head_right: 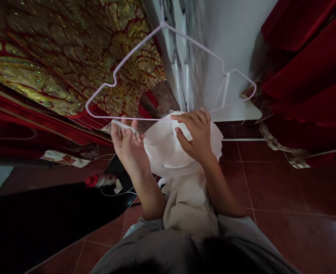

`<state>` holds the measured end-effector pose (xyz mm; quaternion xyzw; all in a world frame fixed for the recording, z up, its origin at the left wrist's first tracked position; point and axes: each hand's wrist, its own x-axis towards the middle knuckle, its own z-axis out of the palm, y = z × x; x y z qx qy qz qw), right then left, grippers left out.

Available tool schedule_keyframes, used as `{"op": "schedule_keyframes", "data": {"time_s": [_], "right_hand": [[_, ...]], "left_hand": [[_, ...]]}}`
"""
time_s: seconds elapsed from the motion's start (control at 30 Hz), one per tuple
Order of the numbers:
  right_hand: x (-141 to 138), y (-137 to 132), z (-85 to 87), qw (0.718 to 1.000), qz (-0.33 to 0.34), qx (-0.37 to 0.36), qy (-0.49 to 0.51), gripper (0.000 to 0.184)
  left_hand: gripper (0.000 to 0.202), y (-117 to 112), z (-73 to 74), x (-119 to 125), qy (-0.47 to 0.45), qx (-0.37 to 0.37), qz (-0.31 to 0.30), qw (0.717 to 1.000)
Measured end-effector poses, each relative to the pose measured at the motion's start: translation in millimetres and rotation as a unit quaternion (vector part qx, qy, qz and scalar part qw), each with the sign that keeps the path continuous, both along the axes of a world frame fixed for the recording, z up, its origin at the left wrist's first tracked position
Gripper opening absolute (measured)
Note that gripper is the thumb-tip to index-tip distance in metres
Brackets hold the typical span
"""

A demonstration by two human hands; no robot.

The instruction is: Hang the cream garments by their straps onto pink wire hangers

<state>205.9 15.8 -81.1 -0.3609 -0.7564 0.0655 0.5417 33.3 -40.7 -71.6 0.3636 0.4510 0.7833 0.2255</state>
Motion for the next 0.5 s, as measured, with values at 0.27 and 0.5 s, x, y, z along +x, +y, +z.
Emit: {"op": "schedule_keyframes", "data": {"time_s": [0.27, 0.5], "right_hand": [[10, -24, 21.9, 1.0, 0.015, -0.005, 0.004, 0.032], [33, -9, -6.9, 0.917, -0.14, 0.059, 0.37, 0.053]], "left_hand": [[0.029, -9, 25.9, 25, -0.056, 0.028, -0.149, 0.987], [0.034, -2, 25.3, 31, -0.066, 0.022, -0.161, 0.985]]}}
